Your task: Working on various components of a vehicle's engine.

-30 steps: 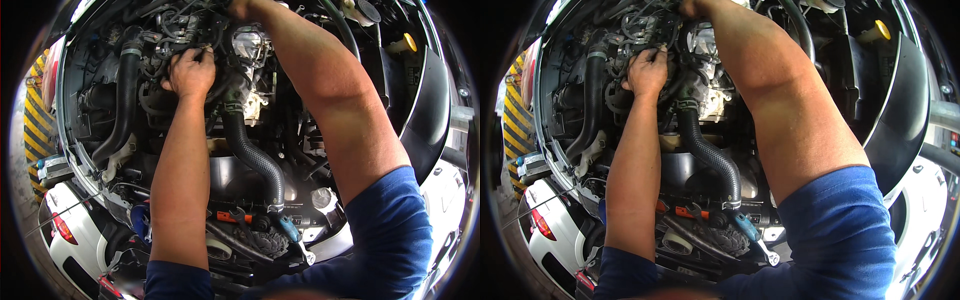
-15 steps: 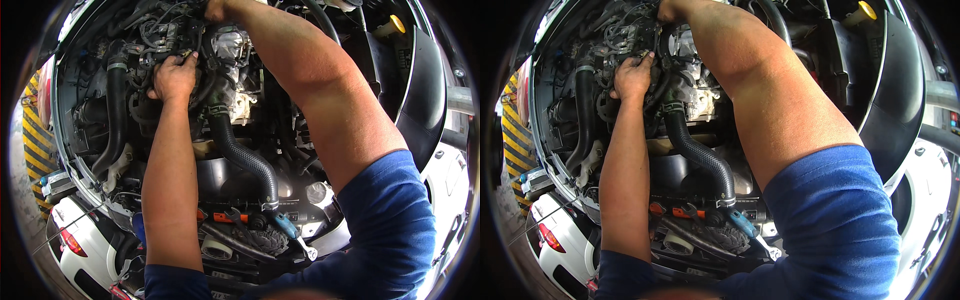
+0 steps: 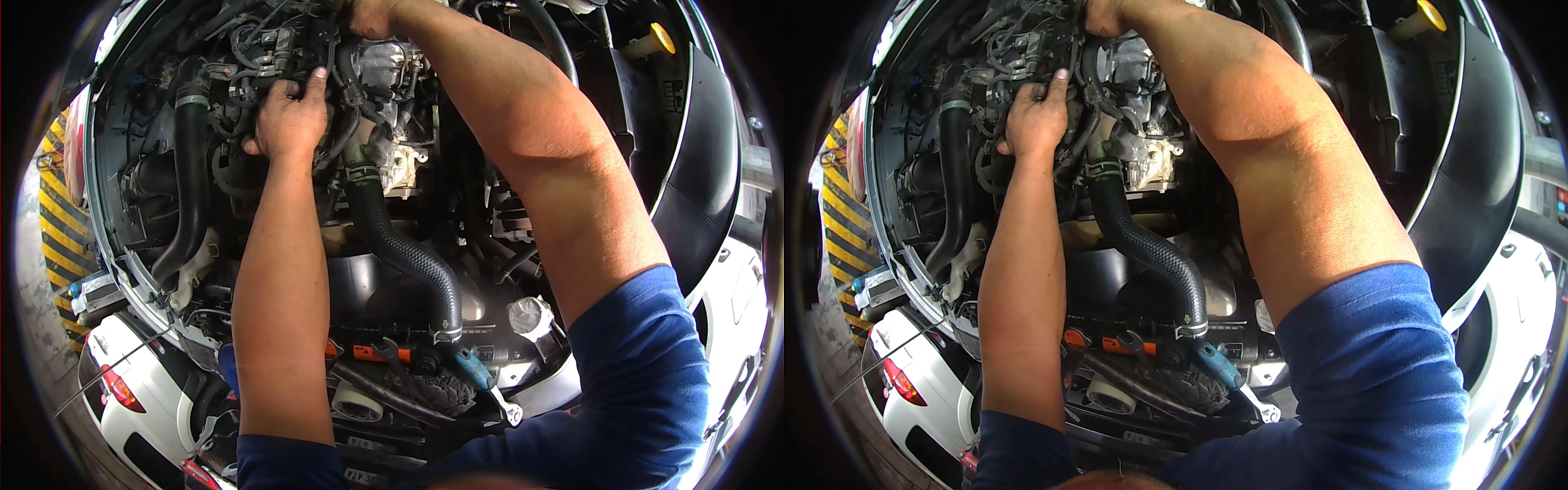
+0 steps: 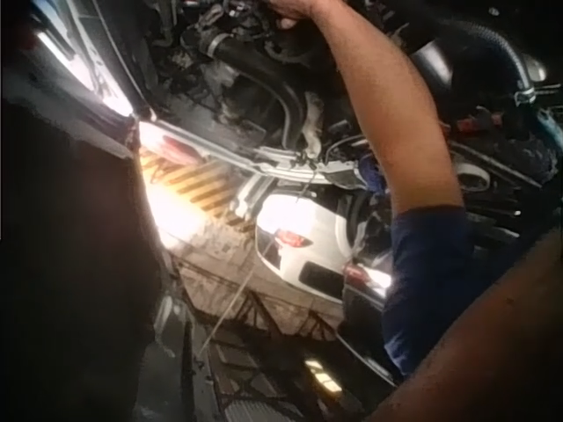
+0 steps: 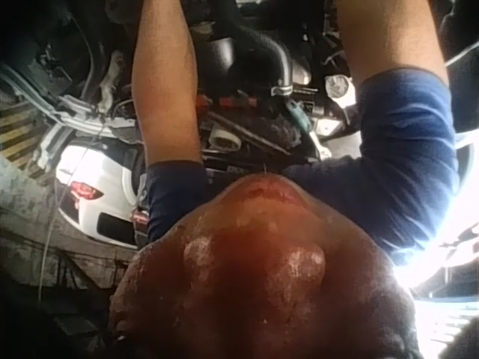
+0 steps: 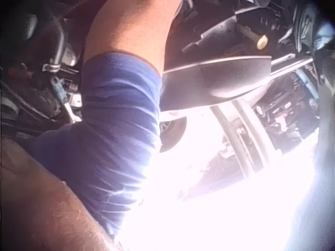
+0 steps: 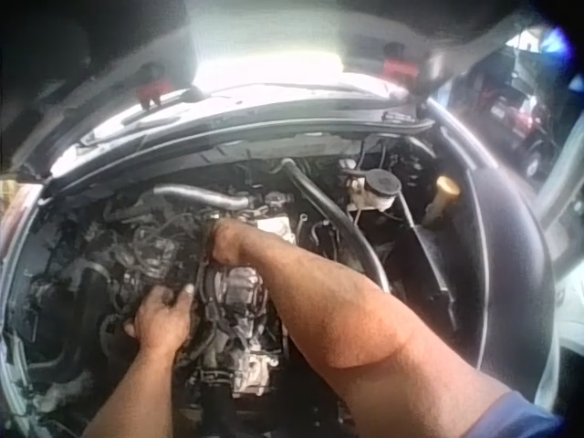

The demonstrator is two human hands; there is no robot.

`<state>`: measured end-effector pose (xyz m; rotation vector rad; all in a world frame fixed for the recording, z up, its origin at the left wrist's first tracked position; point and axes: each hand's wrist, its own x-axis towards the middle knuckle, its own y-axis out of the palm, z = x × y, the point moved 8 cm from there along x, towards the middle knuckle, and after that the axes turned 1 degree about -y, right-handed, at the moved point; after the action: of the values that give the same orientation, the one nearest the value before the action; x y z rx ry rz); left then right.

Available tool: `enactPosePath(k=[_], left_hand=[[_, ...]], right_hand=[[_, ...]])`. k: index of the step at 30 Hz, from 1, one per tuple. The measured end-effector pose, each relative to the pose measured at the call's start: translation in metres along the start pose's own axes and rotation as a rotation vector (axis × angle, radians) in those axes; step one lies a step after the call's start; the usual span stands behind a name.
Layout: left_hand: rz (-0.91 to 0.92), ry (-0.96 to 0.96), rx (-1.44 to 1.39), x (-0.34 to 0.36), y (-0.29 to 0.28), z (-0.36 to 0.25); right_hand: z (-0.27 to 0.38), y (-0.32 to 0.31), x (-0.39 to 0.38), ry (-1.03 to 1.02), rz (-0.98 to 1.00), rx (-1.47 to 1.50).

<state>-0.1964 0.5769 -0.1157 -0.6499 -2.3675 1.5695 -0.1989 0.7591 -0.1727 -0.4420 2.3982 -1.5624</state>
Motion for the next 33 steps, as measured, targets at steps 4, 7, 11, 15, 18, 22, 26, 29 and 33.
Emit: enactPosePath(k=[4, 7, 11, 15, 18, 22, 26, 29, 33], left_hand=[[0.018, -0.058, 0.096, 0.004, -0.013, 0.015], [0.078, -0.078, 0.092, 0.003, -0.009, 0.005], [0.086, -0.113, 0.130, 0.007, -0.017, 0.019], [0.072, -0.103, 0.123, 0.005, -0.019, 0.017], [0.080, -0.083, 0.102, 0.003, -0.011, 0.005], [0.098, -0.084, 0.135, 0.004, -0.008, 0.007], [0.066, -0.091, 0.144, 0.008, -0.011, 0.013], [0.065, -0.030, 0.118, 0.000, -0.011, 0.010], [0.107, -0.054, 0.096, 0.003, -0.013, 0.018]], right_hand=[[-0.010, 0.004, 0.012, 0.198, 0.324, 0.072], [-0.009, 0.005, 0.012, -0.156, 0.428, -0.106], [-0.014, -0.012, 0.020, 0.215, 0.460, 0.240], [-0.022, 0.008, 0.018, 0.278, 0.466, 0.280], [-0.015, 0.031, 0.018, 0.028, 0.366, 0.078], [-0.021, 0.042, 0.019, 0.189, 0.328, 0.109], [-0.019, 0.031, 0.014, 0.141, 0.258, 0.074], [-0.036, 0.015, -0.018, 0.320, 0.063, 0.292], [-0.039, 0.023, -0.035, 0.355, 0.528, 0.317]])
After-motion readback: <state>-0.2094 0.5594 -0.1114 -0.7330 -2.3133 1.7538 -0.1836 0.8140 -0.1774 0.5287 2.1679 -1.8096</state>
